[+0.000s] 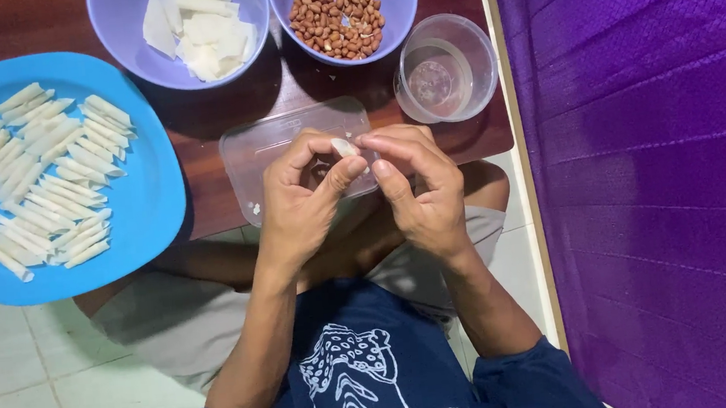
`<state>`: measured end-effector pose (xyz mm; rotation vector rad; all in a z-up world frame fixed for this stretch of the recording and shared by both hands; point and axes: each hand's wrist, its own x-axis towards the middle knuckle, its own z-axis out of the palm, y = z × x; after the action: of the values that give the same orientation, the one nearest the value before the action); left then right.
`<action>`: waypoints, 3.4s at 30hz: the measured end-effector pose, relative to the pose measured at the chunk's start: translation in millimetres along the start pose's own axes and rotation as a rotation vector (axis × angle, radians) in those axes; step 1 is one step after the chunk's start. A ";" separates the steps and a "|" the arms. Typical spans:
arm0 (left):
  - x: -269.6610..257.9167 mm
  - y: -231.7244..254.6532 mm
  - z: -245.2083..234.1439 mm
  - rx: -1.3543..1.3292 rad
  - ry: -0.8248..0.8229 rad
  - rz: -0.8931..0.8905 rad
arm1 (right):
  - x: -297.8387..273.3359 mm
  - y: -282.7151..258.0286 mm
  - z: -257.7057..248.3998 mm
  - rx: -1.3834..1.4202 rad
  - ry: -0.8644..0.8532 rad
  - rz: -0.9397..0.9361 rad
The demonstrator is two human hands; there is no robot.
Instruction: A person is manually preparing peanut rolls by wrapping individual peanuts in small square wrappers and rolling them into thin cylinders.
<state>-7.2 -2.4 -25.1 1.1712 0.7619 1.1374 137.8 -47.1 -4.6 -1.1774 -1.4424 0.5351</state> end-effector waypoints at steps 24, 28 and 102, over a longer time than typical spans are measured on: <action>-2.5 0.6 -9.9 0.107 -0.006 0.059 | -3.8 2.0 4.3 -0.035 -0.010 -0.090; -2.1 2.9 -8.5 0.103 0.001 0.058 | -1.2 -0.4 2.8 -0.073 0.007 -0.130; -66.1 63.1 -207.3 1.090 0.399 0.155 | 72.0 8.9 211.5 -0.605 -0.628 -0.790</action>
<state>-233.7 -2.7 -24.7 1.9318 1.7473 1.0970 -43.9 80.1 -32.3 -0.7759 -2.5560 -0.1337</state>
